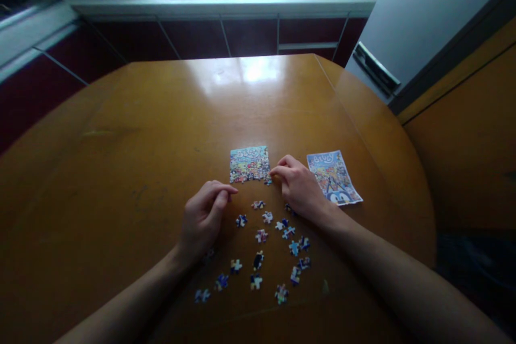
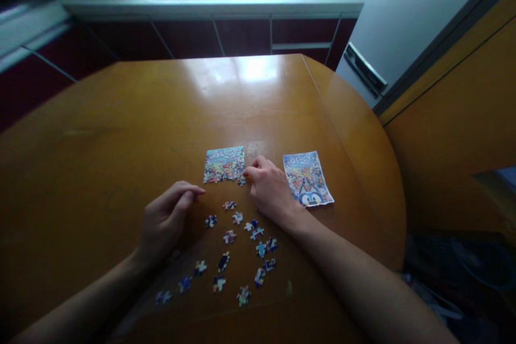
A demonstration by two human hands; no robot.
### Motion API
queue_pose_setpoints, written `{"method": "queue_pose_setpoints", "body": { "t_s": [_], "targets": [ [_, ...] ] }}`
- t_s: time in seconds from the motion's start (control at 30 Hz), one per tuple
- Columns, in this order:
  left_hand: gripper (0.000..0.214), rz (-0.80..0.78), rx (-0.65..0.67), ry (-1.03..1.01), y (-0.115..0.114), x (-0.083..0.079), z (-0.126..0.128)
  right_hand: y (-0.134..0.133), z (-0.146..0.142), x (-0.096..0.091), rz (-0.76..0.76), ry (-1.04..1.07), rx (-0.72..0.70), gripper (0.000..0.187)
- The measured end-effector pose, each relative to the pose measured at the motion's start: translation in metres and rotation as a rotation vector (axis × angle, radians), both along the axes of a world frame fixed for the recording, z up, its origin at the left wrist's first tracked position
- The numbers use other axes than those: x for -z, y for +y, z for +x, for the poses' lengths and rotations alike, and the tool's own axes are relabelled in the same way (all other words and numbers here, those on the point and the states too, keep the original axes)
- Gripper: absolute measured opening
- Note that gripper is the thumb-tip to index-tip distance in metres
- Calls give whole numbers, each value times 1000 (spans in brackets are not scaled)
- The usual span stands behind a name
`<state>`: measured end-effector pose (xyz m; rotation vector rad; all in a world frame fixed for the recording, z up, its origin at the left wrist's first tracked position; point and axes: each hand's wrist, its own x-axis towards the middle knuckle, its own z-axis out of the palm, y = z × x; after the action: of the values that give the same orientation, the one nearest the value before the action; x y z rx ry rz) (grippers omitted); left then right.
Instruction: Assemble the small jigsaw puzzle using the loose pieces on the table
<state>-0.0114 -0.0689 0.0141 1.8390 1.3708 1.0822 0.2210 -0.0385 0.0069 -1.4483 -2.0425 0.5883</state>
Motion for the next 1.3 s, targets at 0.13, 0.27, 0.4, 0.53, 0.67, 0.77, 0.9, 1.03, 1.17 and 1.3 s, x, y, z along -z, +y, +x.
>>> {"method": "queue_pose_setpoints", "body": {
  "t_s": [0.13, 0.27, 0.4, 0.53, 0.67, 0.77, 0.9, 1.03, 1.17, 1.3],
  "targets": [
    [21, 2, 6, -7, 0, 1, 0, 0, 0, 2, 13, -33, -40, 27],
    [20, 1, 9, -7, 0, 1, -1, 0, 1, 2, 23, -70, -50, 26],
    [20, 5, 4, -5, 0, 0, 0, -1, 1, 0, 23, -71, -50, 26],
    [20, -3, 1, -6, 0, 0, 0, -1, 1, 0, 12, -44, -49, 26],
    [21, -1, -1, -2, 0, 1, 0, 0, 1, 2, -2, 22, -37, 27],
    [21, -2, -3, 1, 0, 1, -1, 1, 1, 3, -10, 49, -39, 27],
    [21, -3, -3, -4, 0, 3, -2, 0, 1, 3, -7, 28, -56, 26],
    [20, 1, 5, -16, 0, 5, -2, 2, 2, 2, -19, 132, -15, 26],
    [21, 0, -7, -12, 0, 4, -1, 7, 6, 3, 2, 223, 62, 27],
    [22, -17, -19, -37, 1, 2, 1, 12, 11, 4, -22, 270, 95, 28]
  ]
}}
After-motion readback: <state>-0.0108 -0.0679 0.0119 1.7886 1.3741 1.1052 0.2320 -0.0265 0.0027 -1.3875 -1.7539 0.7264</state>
